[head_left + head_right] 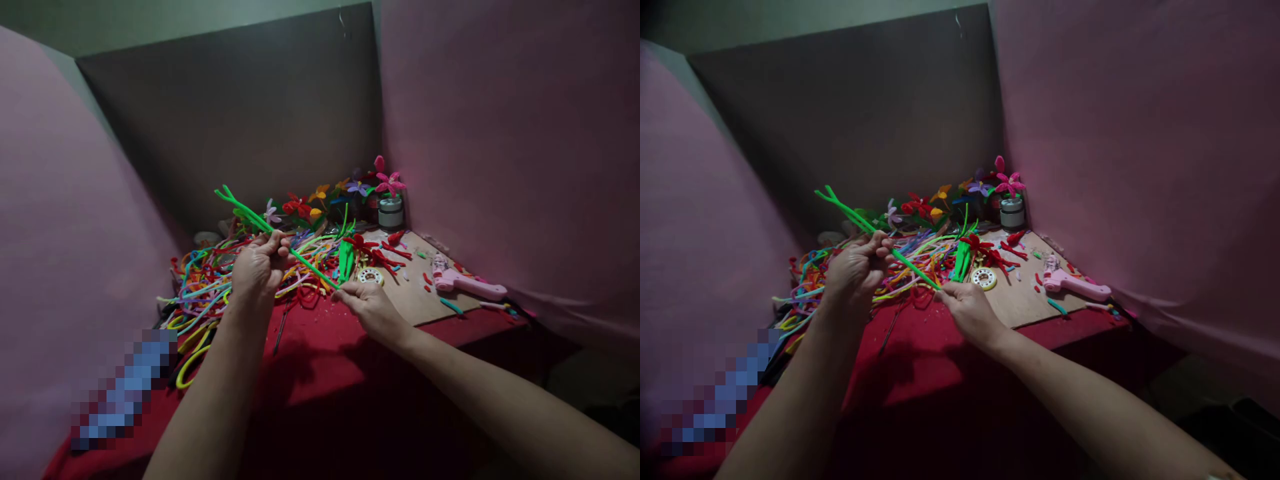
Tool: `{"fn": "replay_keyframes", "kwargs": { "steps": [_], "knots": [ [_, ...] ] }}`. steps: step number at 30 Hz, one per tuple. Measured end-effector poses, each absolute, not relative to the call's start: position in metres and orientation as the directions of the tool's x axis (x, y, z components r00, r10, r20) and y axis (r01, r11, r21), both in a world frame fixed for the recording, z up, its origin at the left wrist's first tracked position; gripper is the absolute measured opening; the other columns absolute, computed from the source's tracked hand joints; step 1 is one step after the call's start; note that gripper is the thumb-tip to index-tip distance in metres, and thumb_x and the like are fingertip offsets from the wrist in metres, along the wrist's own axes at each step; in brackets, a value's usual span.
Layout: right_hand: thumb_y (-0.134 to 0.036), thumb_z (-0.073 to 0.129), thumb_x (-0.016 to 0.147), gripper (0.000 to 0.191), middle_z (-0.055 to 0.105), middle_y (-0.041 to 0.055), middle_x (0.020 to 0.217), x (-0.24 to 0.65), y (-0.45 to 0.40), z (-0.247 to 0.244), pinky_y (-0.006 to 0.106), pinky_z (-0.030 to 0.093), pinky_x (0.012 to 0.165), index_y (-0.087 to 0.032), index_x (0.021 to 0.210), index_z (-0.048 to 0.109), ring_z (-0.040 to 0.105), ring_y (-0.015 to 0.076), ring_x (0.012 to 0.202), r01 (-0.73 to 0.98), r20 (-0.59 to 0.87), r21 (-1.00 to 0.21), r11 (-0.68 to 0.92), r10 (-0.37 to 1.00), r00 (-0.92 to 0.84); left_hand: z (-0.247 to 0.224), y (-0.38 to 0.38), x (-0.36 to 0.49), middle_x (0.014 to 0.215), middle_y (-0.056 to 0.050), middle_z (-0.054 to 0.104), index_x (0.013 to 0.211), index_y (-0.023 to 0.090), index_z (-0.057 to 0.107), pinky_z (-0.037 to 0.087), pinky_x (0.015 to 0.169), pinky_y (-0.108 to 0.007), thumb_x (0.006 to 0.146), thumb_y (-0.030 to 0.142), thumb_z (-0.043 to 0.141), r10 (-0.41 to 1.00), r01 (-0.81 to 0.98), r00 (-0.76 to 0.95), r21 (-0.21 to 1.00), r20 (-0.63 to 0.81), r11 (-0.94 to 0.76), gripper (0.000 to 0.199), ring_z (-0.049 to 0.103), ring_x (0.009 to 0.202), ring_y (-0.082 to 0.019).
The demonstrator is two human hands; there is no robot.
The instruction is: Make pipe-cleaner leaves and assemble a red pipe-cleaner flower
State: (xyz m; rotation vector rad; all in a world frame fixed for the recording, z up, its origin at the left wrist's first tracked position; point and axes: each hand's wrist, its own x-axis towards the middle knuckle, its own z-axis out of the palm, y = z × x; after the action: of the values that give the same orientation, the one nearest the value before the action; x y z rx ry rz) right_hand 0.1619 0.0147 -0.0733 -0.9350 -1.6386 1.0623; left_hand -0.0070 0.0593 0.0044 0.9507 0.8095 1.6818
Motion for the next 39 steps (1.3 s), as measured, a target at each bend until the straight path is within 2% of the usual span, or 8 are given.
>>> {"fn": "replay_keyframes", "kwargs": {
  "steps": [4,6,8,12,17,22,29,39],
  "knots": [
    [-0.034,0.047,0.079,0.027,0.027,-0.0091,0.04,0.183,0.019,-0.068,0.02,0.016,0.038,-0.012,0.081,0.062,0.02,0.005,0.035,0.023,-0.003,-1.0,0.009,0.868,-0.497,-0.002,0.061,-0.008,0.056,0.002,0.05,0.068,0.01,0.056,0.045,0.041,-0.014,0.072,0.007,0.057,0.957,-0.383,-0.136,0.878,0.256,-0.289,0.005,0.044,0.039,-0.002],
    [-0.038,0.047,0.08,0.033,0.045,-0.0042,0.044,0.199,0.026,-0.062,0.02,0.027,0.041,-0.011,0.092,0.062,0.038,0.0073,0.039,0.09,-0.07,-0.996,-0.017,0.773,-0.631,-0.002,0.062,-0.012,0.057,0.002,0.051,0.069,0.01,0.057,0.046,0.042,-0.014,0.071,0.008,0.059,0.957,-0.364,-0.098,0.885,0.272,-0.288,0.004,0.045,0.041,-0.002],
    [-0.038,0.048,0.08,0.035,0.063,0.0048,0.071,0.21,0.036,-0.052,0.023,0.039,0.055,-0.013,0.101,0.061,0.054,0.011,0.063,0.073,0.062,-0.989,0.132,0.797,-0.601,-0.001,0.061,-0.014,0.058,0.002,0.05,0.07,0.01,0.057,0.046,0.042,-0.014,0.071,0.009,0.059,0.957,-0.375,-0.072,0.881,0.281,-0.287,0.003,0.044,0.041,-0.002],
    [-0.033,0.056,0.076,0.029,0.063,0.0064,0.1,0.201,0.05,-0.026,0.029,0.043,0.076,-0.019,0.1,0.063,0.055,0.0161,0.093,-0.014,0.267,-0.956,0.293,0.847,-0.459,0.0,0.054,-0.006,0.058,0.0,0.051,0.07,0.01,0.058,0.048,0.042,-0.018,0.074,0.009,0.055,0.976,-0.406,0.049,0.897,0.214,-0.177,0.005,0.044,0.04,-0.003],
    [-0.024,0.058,0.074,0.014,0.062,0.003,0.065,0.15,0.063,-0.018,0.027,0.048,0.058,-0.011,0.078,0.064,0.058,0.011,0.056,-0.271,0.146,-0.961,-0.046,0.75,-0.646,-0.006,0.052,0.006,0.056,-0.001,0.053,0.069,0.01,0.057,0.045,0.038,-0.018,0.074,0.012,0.057,0.981,-0.418,0.133,0.905,0.139,-0.071,0.005,0.047,0.039,-0.006],
    [-0.011,0.055,0.072,0.004,0.059,0.0028,0.052,0.124,0.084,-0.031,0.018,0.04,0.037,-0.009,0.073,0.058,0.052,0.0092,0.04,-0.322,0.02,-0.912,-0.256,0.755,-0.656,-0.013,0.059,-0.007,0.046,0.002,0.048,0.073,0.011,0.058,0.034,0.031,-0.016,0.071,0.018,0.062,0.99,-0.338,0.044,0.935,0.132,-0.11,0.009,0.041,0.032,-0.006],
    [-0.02,0.054,0.071,0.015,0.045,-0.0054,0.039,0.113,0.079,-0.038,0.016,0.014,0.029,-0.012,0.058,0.051,0.025,0.0013,0.028,-0.249,0.079,-0.966,-0.062,0.852,-0.518,-0.028,0.066,-0.012,0.04,0.007,0.039,0.066,0.011,0.057,0.032,0.034,-0.014,0.061,0.019,0.069,0.986,-0.36,-0.138,0.923,0.094,-0.138,0.015,0.037,0.033,-0.004],
    [-0.024,0.053,0.069,0.016,0.038,-0.0064,0.036,0.108,0.082,-0.047,0.02,0.016,0.032,-0.013,0.058,0.056,0.027,0.0042,0.031,-0.191,0.154,-0.979,0.071,0.871,-0.467,-0.037,0.065,-0.014,0.04,0.007,0.036,0.064,0.012,0.058,0.032,0.036,-0.014,0.061,0.02,0.07,0.982,-0.351,-0.144,0.921,0.125,-0.168,0.015,0.033,0.034,-0.002]
  ]
}}
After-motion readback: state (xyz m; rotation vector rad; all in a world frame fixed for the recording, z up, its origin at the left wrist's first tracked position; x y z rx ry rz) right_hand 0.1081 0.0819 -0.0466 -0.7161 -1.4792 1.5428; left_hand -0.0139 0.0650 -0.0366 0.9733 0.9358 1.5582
